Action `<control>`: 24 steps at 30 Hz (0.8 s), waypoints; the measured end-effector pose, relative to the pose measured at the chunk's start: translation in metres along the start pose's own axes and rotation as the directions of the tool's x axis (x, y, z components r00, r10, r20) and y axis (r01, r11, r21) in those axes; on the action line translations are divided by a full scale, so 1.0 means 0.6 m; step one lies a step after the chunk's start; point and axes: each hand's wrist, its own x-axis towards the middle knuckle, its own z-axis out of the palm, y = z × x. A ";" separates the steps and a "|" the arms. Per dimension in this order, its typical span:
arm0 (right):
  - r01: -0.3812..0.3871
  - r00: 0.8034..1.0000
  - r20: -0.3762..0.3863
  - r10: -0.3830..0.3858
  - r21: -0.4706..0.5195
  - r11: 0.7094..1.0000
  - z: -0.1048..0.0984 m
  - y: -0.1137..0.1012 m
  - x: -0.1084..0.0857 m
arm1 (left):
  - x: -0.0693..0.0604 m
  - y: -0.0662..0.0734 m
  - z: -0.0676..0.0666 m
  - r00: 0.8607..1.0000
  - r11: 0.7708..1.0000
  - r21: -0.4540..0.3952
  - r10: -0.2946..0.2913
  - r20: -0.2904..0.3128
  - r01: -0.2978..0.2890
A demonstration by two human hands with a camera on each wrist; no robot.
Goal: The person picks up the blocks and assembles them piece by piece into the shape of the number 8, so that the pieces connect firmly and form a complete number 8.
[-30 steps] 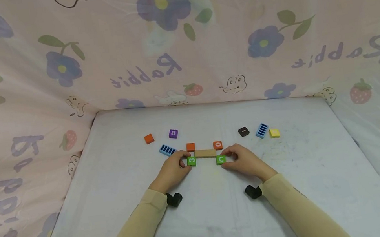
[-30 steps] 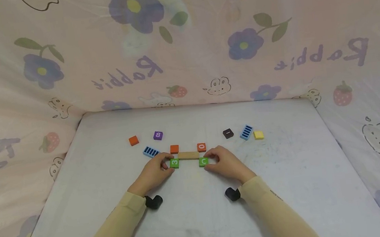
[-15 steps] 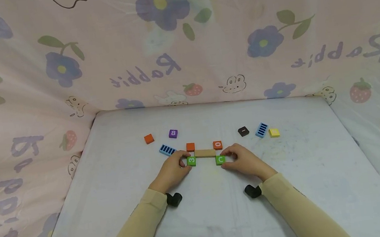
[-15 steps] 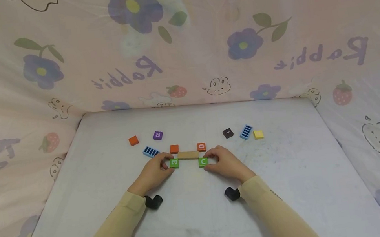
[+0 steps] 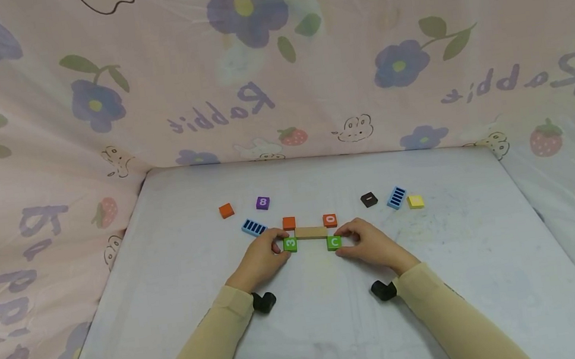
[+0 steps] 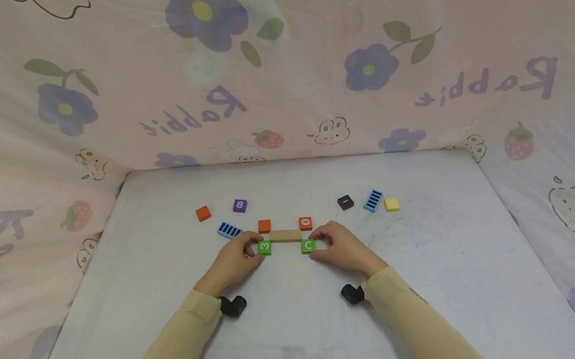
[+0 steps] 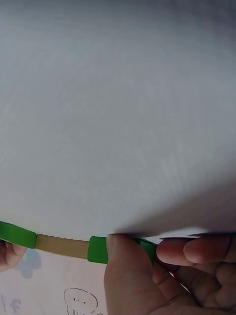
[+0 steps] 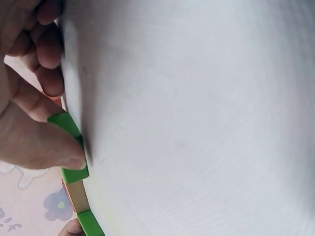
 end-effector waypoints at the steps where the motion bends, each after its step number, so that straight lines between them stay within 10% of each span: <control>1: 0.000 1.000 0.001 0.000 0.002 1.000 0.000 0.000 0.000 | 0.000 0.000 0.000 1.000 1.000 -0.001 0.001 0.000 -0.001; 24: 0.003 1.000 -0.005 -0.003 0.001 1.000 0.001 0.002 0.001 | 0.000 -0.003 0.000 1.000 1.000 -0.014 -0.009 0.005 0.009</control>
